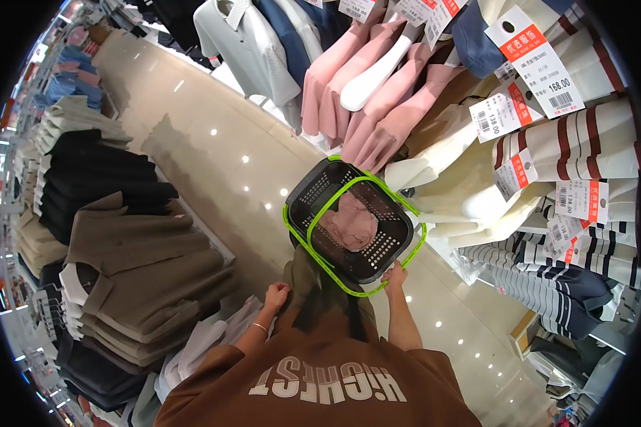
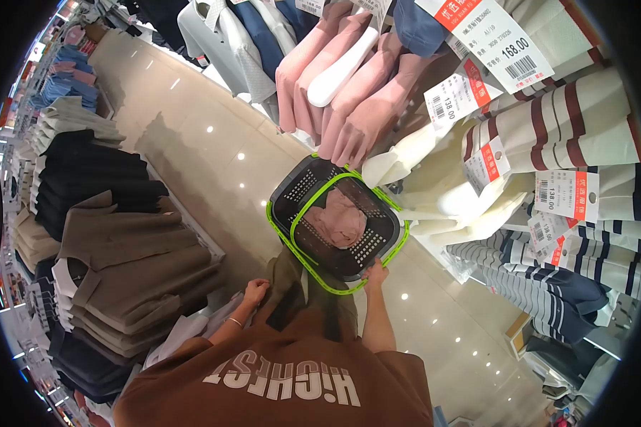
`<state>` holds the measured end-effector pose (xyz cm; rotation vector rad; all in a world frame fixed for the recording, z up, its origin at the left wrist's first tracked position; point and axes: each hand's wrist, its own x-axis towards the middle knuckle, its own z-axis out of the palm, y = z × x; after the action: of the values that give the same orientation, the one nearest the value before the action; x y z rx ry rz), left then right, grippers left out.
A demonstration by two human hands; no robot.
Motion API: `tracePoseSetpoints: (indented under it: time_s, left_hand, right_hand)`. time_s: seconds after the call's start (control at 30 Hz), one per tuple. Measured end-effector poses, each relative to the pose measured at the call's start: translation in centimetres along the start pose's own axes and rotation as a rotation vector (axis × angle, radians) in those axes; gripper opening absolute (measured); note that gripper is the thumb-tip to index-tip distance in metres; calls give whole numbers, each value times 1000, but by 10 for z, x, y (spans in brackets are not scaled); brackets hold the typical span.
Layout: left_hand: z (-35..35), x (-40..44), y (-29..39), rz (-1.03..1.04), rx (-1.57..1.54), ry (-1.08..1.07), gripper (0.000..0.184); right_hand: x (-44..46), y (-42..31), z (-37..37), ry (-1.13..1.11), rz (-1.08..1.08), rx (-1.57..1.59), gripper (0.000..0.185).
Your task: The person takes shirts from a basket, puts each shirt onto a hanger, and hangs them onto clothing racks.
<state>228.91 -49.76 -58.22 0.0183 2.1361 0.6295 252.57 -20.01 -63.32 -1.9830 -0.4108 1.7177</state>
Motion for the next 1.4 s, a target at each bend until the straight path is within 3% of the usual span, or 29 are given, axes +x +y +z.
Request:
tracePoseSetpoints:
  time_s: [0.4, 0.77, 0.8, 1.1, 1.2, 1.33, 1.4]
  left_hand:
    - [-16, 17, -59, 18, 9, 59, 29]
    - [-86, 46, -2, -9, 80, -10, 28]
    - [-92, 54, 3, -4, 79, -12, 28]
    - [-147, 131, 45, 182, 122, -62, 27]
    - [-155, 140, 90, 319, 109, -199, 27]
    - [-136, 142, 146, 569, -121, -632, 25]
    - [-146, 96, 206, 448, -189, -951, 29]
  right_hand:
    - [1, 15, 43, 28, 19, 58, 22]
    - [-23, -6, 45, 56, -61, -46, 23]
    - [-26, -12, 46, 159, -72, -98, 22]
    - [-111, -49, 87, -14, -103, -30, 26]
    - [-175, -63, 125, -146, -110, 68, 27]
    - [-235, -71, 172, -431, -107, 247, 25]
    - [-254, -72, 198, -455, -135, 287, 24]
